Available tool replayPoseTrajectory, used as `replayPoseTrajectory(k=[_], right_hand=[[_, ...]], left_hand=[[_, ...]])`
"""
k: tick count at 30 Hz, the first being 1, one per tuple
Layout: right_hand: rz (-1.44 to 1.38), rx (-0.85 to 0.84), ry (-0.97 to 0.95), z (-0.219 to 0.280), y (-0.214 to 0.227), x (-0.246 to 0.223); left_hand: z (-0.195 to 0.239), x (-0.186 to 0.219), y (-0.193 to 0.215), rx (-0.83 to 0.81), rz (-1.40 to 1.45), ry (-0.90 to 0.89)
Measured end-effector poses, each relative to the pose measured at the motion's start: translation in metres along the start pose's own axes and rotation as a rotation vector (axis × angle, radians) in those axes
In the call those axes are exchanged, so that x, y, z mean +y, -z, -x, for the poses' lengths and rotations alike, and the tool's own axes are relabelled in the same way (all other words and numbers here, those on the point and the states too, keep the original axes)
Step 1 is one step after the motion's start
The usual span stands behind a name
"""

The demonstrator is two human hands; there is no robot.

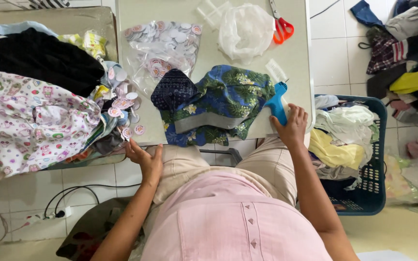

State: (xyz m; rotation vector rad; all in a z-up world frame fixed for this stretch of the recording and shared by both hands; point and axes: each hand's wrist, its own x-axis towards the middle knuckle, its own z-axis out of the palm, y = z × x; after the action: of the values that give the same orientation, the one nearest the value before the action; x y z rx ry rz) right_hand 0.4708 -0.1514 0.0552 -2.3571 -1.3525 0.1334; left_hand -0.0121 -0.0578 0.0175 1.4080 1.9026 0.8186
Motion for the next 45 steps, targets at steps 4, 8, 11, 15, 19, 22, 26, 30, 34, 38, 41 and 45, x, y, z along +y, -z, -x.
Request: replayPoseTrajectory(k=[4, 8, 11, 15, 19, 22, 26, 30, 34, 38, 41, 45], right_hand=[[0.007, -0.015, 0.001, -0.01, -0.005, 0.004], [-0.009, -0.033, -0.035, -0.014, -0.01, 0.004], [0.001, -0.029, -0.047, -0.009, -0.012, 0.001], [0.011, 0.027, -0.051, -0.009, -0.01, -0.01], [0.027, 0.059, -0.088, -0.011, -0.011, -0.013], [-0.022, 0.032, -0.106, -0.015, -0.007, -0.015], [-0.191, 0.011, -0.196, -0.017, -0.006, -0.01], [-0.773, 0.039, -0.522, -0.011, 0.018, -0.031], [-1.595, -0.102, -0.813, 0.007, 0.055, -0.045], [-1.972, -0.201, -0.514, 0.019, 0.076, -0.068], [-1.959, -0.312, -0.248, 0.029, 0.067, -0.066], [-1.809, -0.394, -0.001, 0.054, 0.062, -0.08]], left_hand=[[0.007, 0.068, 0.009, 0.099, -0.066, -0.304], [0.006, 0.085, -0.026, -0.1, -0.202, -0.766], [0.012, 0.096, -0.051, -0.23, -0.374, -0.982], [0.001, 0.095, -0.084, -0.242, -0.458, -1.056], [-0.002, 0.089, -0.09, -0.285, -0.442, -1.09], [-0.006, 0.085, -0.096, -0.216, -0.488, -1.157], [-0.007, 0.085, -0.096, -0.244, -0.501, -1.153], [-0.009, 0.1, -0.088, -0.405, -0.405, -1.035], [-0.002, 0.132, -0.078, -0.405, -0.283, -0.992], [-0.004, 0.145, -0.095, -0.356, -0.222, -1.05], [-0.006, 0.145, -0.114, -0.339, -0.291, -1.153], [0.001, 0.162, -0.121, -0.315, -0.296, -1.225]])
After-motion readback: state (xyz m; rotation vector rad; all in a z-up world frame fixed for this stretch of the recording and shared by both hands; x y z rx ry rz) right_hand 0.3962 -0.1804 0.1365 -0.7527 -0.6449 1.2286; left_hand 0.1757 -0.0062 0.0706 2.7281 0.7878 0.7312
